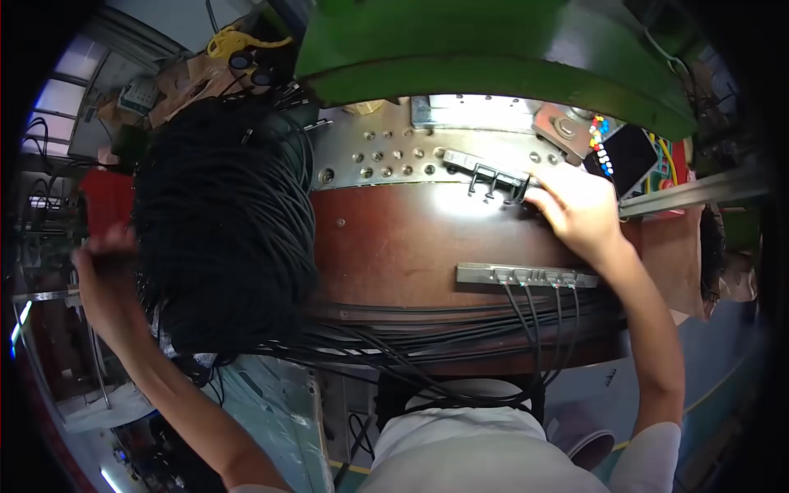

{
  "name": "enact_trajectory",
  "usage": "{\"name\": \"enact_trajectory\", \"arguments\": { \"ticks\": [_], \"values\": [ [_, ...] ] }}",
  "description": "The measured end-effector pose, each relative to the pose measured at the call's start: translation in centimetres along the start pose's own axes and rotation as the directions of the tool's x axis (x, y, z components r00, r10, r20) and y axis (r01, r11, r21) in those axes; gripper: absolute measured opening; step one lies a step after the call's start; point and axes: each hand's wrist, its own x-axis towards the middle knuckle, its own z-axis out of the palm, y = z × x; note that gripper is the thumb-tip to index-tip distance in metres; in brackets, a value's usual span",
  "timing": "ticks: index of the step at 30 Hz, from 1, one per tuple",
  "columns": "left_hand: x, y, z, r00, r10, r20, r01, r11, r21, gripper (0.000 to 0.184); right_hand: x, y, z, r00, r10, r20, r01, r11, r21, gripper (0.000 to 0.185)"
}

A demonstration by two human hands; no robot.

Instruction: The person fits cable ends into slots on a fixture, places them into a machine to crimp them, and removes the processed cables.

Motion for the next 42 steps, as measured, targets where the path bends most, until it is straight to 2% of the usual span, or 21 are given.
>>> {"name": "enact_trajectory", "arguments": {
  "ticks": [3, 6, 7, 9, 10, 11, 13, 15, 17, 18, 19, 20, 29, 33, 35, 37, 38, 39, 40, 41, 42],
  "values": [
    [7.4, -3.6, -5.5, 0.945, -0.237, 0.224, 0.011, 0.708, 0.706, 0.066, -1.4, -1.8, -1.1, 0.996, -0.053, -0.078, 0.035, 0.976, -0.213, 0.036],
    [-2.6, -1.9, -0.5, 0.87, -0.144, 0.472, -0.109, 0.877, 0.468, 0.064, -6.1, -3.8, -2.6, 0.99, 0.015, 0.143, -0.033, 0.992, 0.123, 0.034],
    [-5.7, -2.3, 0.5, 0.638, -0.326, 0.698, 0.031, 0.916, 0.4, 0.06, -7.4, -4.3, -2.2, 0.972, 0.021, 0.234, -0.068, 0.978, 0.196, 0.032],
    [-12.1, -4.9, 5.2, -0.122, -0.346, 0.93, 0.463, 0.809, 0.361, 0.049, -8.1, -4.8, -1.9, 0.978, 0.046, 0.205, -0.085, 0.979, 0.185, 0.03],
    [-16.2, -5.3, 7.6, -0.215, -0.41, 0.886, 0.484, 0.743, 0.461, 0.042, -7.9, -4.9, -1.7, 0.981, 0.048, 0.186, -0.083, 0.98, 0.181, 0.03],
    [-19.9, -6.8, 8.9, -0.216, -0.331, 0.919, 0.441, 0.806, 0.394, 0.041, -7.2, -5.1, -2.0, 0.985, 0.04, 0.166, -0.078, 0.969, 0.233, 0.028],
    [-24.9, -5.7, 10.3, -0.132, -0.263, 0.956, 0.757, 0.595, 0.268, 0.033, -4.7, -5.0, -3.0, 0.992, 0.026, 0.125, -0.067, 0.939, 0.337, 0.024],
    [-23.9, -5.0, 12.7, -0.248, -0.121, 0.961, 0.813, 0.513, 0.274, 0.032, -0.4, -3.4, -2.3, 0.995, -0.1, -0.003, 0.099, 0.981, 0.164, 0.02],
    [-19.0, -3.7, 17.1, -0.125, -0.358, 0.925, 0.821, 0.487, 0.3, 0.04, 5.2, -0.2, 1.7, 0.875, -0.333, -0.352, 0.316, 0.943, -0.109, 0.016],
    [-16.7, -5.4, 19.2, -0.188, -0.287, 0.939, 0.932, 0.251, 0.263, 0.033, 7.3, 0.6, 2.4, 0.972, -0.157, -0.173, 0.131, 0.979, -0.154, 0.017],
    [-14.8, -4.7, 21.3, -0.173, -0.36, 0.917, 0.928, 0.253, 0.275, 0.028, 9.4, 1.3, 3.1, 0.999, 0.031, 0.018, -0.025, 0.963, -0.269, 0.017],
    [-13.8, -4.3, 23.3, -0.001, -0.422, 0.906, 0.857, 0.466, 0.218, 0.024, 10.7, 2.4, 3.5, 0.989, 0.114, 0.098, -0.077, 0.945, -0.317, 0.017],
    [-12.3, -9.2, 28.3, -0.104, -0.205, 0.973, 0.949, 0.272, 0.159, 0.022, 10.1, 5.6, 3.2, 1.0, 0.017, -0.026, -0.024, 0.953, -0.301, 0.019],
    [-11.3, -9.3, 28.5, -0.201, -0.115, 0.973, 0.978, -0.079, 0.193, 0.024, 9.9, 5.8, 3.2, 0.999, 0.028, -0.043, -0.039, 0.956, -0.291, 0.02],
    [-11.6, -8.1, 28.2, -0.123, -0.159, 0.98, 0.971, 0.187, 0.152, 0.035, 10.1, 5.9, 3.2, 0.999, 0.03, -0.044, -0.041, 0.962, -0.271, 0.021],
    [-12.1, -6.3, 27.9, 0.065, -0.348, 0.935, 0.797, 0.582, 0.162, 0.041, 9.7, 6.3, 3.2, 0.997, -0.015, -0.079, -0.007, 0.959, -0.282, 0.022],
    [-10.4, -8.1, 27.2, 0.078, -0.282, 0.956, 0.566, 0.802, 0.19, 0.048, 9.2, 6.3, 3.2, 0.989, -0.086, -0.118, 0.044, 0.945, -0.323, 0.022],
    [-8.9, -9.8, 26.3, 0.375, -0.196, 0.906, -0.003, 0.977, 0.213, 0.038, 8.4, 6.1, 3.2, 0.97, -0.181, -0.161, 0.107, 0.917, -0.385, 0.022],
    [-8.8, -8.7, 25.6, 0.455, 0.218, 0.864, -0.516, 0.854, 0.056, 0.029, 7.6, 5.8, 3.3, 0.945, -0.272, -0.182, 0.162, 0.873, -0.461, 0.023],
    [-8.7, -7.9, 25.1, 0.307, 0.588, 0.748, -0.888, 0.459, 0.004, 0.022, 7.1, 5.3, 3.4, 0.94, -0.291, -0.177, 0.175, 0.859, -0.48, 0.023],
    [-9.3, -9.4, 26.1, 0.213, 0.653, 0.727, -0.933, 0.357, -0.048, 0.02, 6.7, 4.8, 3.5, 0.951, -0.266, -0.158, 0.163, 0.866, -0.473, 0.023]
  ]
}}
